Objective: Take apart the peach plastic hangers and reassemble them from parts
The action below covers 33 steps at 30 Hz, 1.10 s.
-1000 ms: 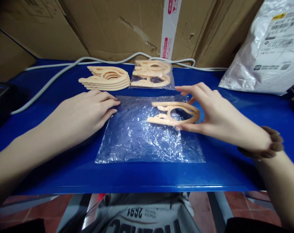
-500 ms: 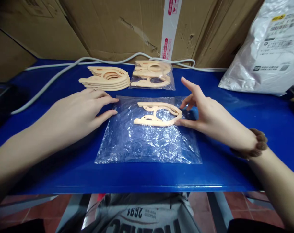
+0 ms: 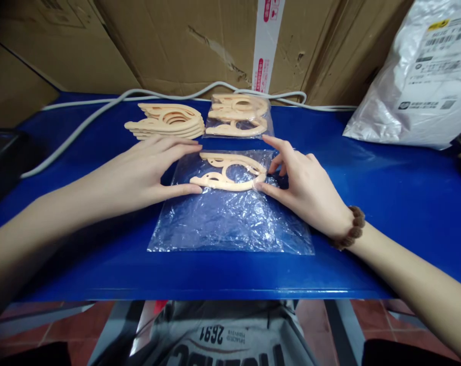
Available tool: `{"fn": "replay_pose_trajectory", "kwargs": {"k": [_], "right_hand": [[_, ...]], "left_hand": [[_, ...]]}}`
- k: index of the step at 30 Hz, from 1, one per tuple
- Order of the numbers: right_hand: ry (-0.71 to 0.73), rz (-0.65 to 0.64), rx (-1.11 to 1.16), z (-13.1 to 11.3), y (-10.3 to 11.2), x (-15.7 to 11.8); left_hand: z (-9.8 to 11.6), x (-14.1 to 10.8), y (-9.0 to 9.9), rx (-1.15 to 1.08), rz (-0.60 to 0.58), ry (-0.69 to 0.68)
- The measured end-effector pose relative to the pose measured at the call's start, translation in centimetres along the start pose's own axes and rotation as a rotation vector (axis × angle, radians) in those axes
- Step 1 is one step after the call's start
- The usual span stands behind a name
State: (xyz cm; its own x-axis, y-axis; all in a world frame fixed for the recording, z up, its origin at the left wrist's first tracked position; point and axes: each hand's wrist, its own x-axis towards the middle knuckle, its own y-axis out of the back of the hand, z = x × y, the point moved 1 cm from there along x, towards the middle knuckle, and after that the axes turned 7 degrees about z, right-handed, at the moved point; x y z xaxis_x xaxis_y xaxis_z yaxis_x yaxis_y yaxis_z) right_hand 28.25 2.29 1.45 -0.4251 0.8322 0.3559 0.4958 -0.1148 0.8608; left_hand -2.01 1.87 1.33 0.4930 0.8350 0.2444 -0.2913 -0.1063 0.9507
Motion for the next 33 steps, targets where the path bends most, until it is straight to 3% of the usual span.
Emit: {"fn": "replay_pose_trajectory", "kwargs": {"k": [11, 33], "right_hand": [[-0.11, -0.034, 0.315, 0.4, 0.5, -0.3], [-0.051, -0.075, 0.365, 0.3, 0.0, -0.1]], "left_hand": [[-1.5, 1.2, -0.6, -0.176, -0.03, -0.045], [-1.6, 1.1, -0.3, -0.202, -0.008, -0.072]]}}
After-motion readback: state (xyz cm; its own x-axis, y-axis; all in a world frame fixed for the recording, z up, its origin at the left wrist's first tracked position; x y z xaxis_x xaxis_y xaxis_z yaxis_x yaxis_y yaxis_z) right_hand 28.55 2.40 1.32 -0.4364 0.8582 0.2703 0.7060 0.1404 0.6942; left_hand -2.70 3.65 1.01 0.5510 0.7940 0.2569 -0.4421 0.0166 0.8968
